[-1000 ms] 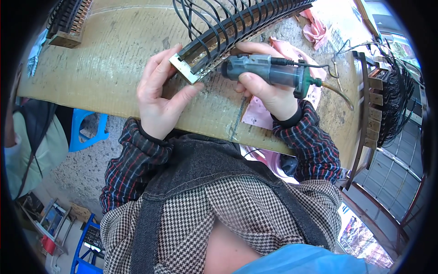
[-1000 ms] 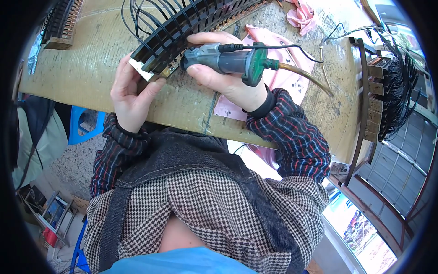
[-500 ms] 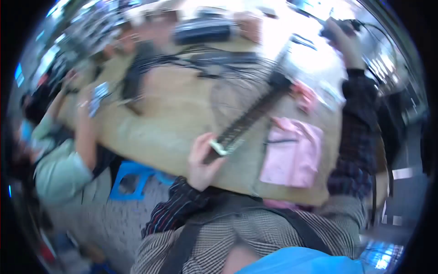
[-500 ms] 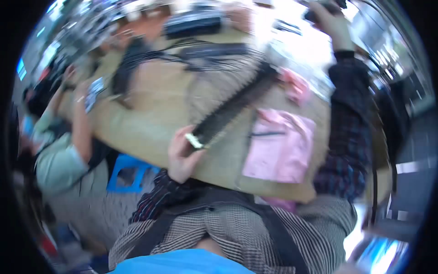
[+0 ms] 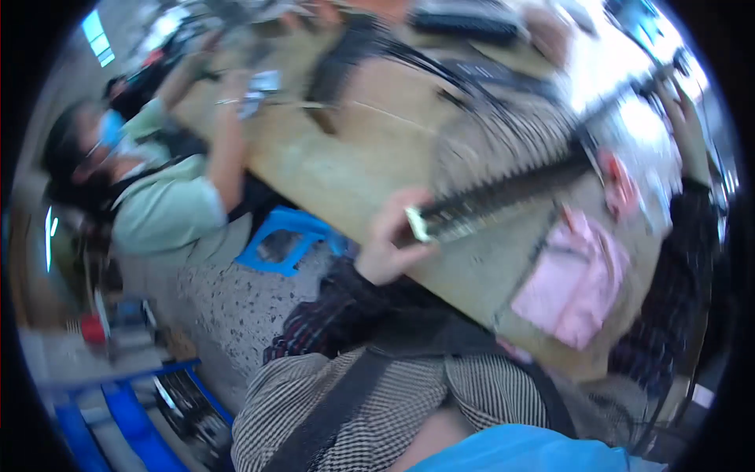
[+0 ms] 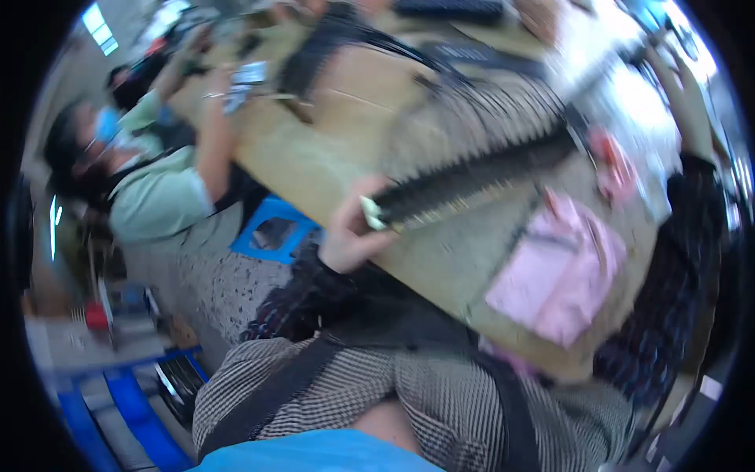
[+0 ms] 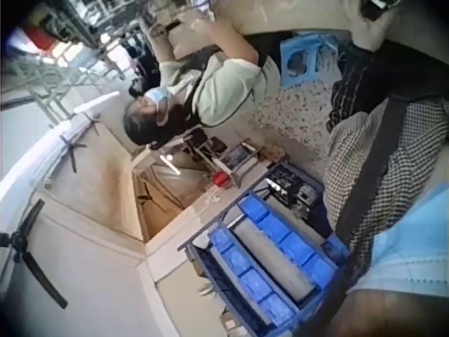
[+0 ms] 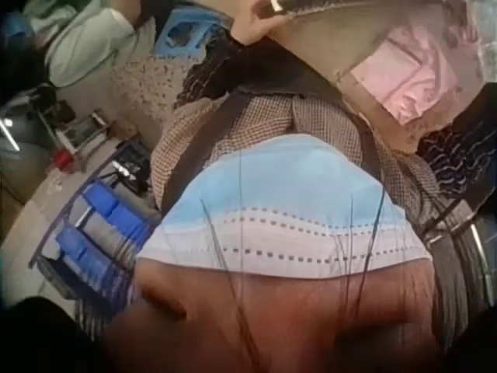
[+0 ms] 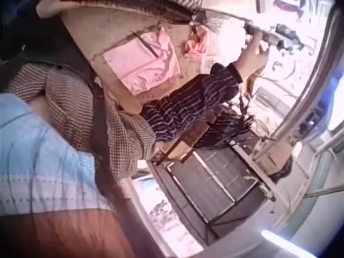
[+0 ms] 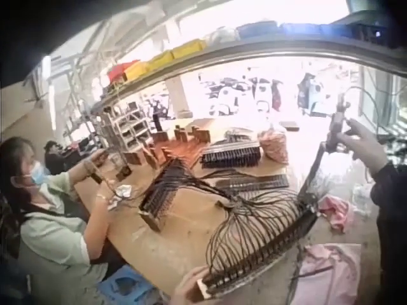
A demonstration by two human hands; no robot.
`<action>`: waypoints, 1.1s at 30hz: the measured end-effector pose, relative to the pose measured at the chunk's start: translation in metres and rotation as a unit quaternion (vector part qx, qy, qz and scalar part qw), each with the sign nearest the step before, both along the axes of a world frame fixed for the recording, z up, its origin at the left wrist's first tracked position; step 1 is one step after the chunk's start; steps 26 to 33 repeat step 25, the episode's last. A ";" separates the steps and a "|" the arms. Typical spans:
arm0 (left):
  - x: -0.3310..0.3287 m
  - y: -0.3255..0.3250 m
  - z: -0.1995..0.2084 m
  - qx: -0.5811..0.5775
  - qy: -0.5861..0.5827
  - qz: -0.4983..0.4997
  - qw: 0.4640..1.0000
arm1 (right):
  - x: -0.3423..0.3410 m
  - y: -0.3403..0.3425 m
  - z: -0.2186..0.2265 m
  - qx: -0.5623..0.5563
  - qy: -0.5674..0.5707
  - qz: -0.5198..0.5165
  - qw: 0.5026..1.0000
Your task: Assembling or repairing a large wiring harness on a terminal block using a rotary tool.
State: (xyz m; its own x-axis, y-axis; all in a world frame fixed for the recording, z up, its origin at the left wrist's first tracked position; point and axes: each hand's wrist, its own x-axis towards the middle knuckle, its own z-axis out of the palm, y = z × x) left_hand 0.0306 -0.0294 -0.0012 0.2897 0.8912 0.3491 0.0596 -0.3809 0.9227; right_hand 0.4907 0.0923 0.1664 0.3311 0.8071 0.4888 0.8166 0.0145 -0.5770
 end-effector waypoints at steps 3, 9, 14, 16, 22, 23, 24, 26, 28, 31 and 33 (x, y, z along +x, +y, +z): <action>-0.005 -0.004 0.003 -0.055 -0.040 0.025 0.997 | -0.008 -0.048 -0.019 0.025 0.015 0.155 0.987; -0.013 0.000 -0.020 -0.175 -0.037 0.038 0.983 | -0.050 -0.153 -0.086 -0.146 -0.038 0.058 0.987; -0.010 -0.010 -0.008 -0.198 -0.002 0.039 0.979 | -0.052 -0.182 -0.111 -0.301 -0.108 0.055 0.946; -0.006 -0.012 -0.007 -0.203 -0.010 0.043 0.978 | -0.051 -0.184 -0.120 -0.281 -0.138 0.065 0.947; 0.003 -0.015 0.006 -0.156 -0.061 0.015 0.986 | -0.056 -0.181 -0.120 -0.230 -0.230 0.040 0.945; 0.004 -0.014 0.007 -0.153 -0.058 0.006 0.987 | -0.055 -0.180 -0.120 -0.231 -0.233 0.046 0.944; 0.004 -0.015 0.008 -0.157 -0.048 0.005 0.986 | -0.054 -0.179 -0.119 -0.246 -0.234 0.054 0.939; 0.005 -0.015 0.008 -0.162 -0.039 0.004 0.986 | -0.052 -0.179 -0.119 -0.261 -0.236 0.061 0.934; 0.005 -0.015 0.008 -0.162 -0.039 0.004 0.986 | -0.052 -0.179 -0.119 -0.261 -0.236 0.061 0.934; 0.005 -0.015 0.008 -0.162 -0.039 0.004 0.986 | -0.052 -0.179 -0.119 -0.261 -0.236 0.061 0.934; 0.005 -0.015 0.008 -0.162 -0.039 0.004 0.986 | -0.052 -0.179 -0.119 -0.261 -0.236 0.061 0.934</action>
